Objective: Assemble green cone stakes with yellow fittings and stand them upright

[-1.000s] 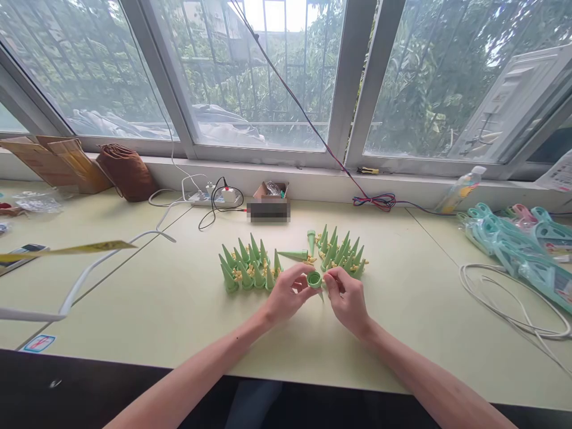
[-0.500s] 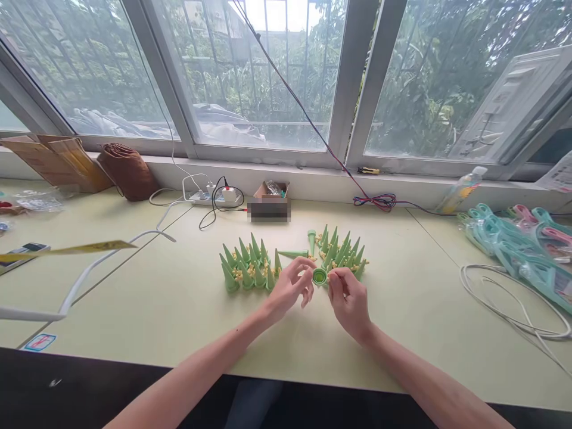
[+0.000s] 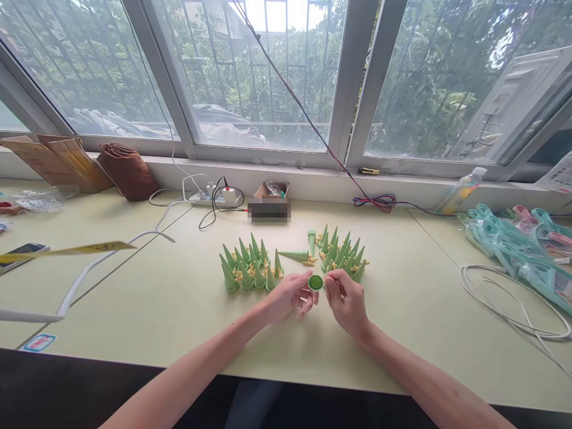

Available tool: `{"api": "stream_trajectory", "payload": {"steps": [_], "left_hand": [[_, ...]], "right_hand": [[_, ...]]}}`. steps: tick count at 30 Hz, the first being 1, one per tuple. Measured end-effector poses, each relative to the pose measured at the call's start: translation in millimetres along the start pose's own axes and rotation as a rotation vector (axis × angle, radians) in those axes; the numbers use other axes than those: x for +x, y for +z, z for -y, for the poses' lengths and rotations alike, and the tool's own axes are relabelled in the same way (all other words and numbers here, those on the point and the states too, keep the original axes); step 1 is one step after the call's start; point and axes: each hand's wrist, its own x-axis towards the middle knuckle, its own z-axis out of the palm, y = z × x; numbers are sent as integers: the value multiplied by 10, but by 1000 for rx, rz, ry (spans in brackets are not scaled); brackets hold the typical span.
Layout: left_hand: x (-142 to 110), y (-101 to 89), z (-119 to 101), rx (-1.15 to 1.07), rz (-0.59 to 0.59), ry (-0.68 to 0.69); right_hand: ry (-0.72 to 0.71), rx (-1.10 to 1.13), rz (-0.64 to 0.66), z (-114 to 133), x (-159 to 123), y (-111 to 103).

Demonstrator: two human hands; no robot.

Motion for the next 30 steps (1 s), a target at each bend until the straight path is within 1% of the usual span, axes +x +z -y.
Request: {"api": "stream_trajectory", "payload": {"steps": [4,8,12,18,24,27,30], "left_hand": [[-17,1,-12,100,-5,30],[-47,38,-32,299,-67,103],[-69,52,-7,521,-129,196],[-50,45,53,737,-184,375],[-53,36,89,943,-248,535],[-53,60,106,955,-297,544],[-32,116,113,844,-318,473]], "right_hand": [[25,-8,15,1,12,-10],[54,-13,21,10,37,-24],[64,-18,17,33,58,-36],[39,-63,-3,74,66,-41],[80,-73,0,66,61,-27],[99,-55,-6,73,66,-17],[116,-36,-27,86,74,-11]]}}
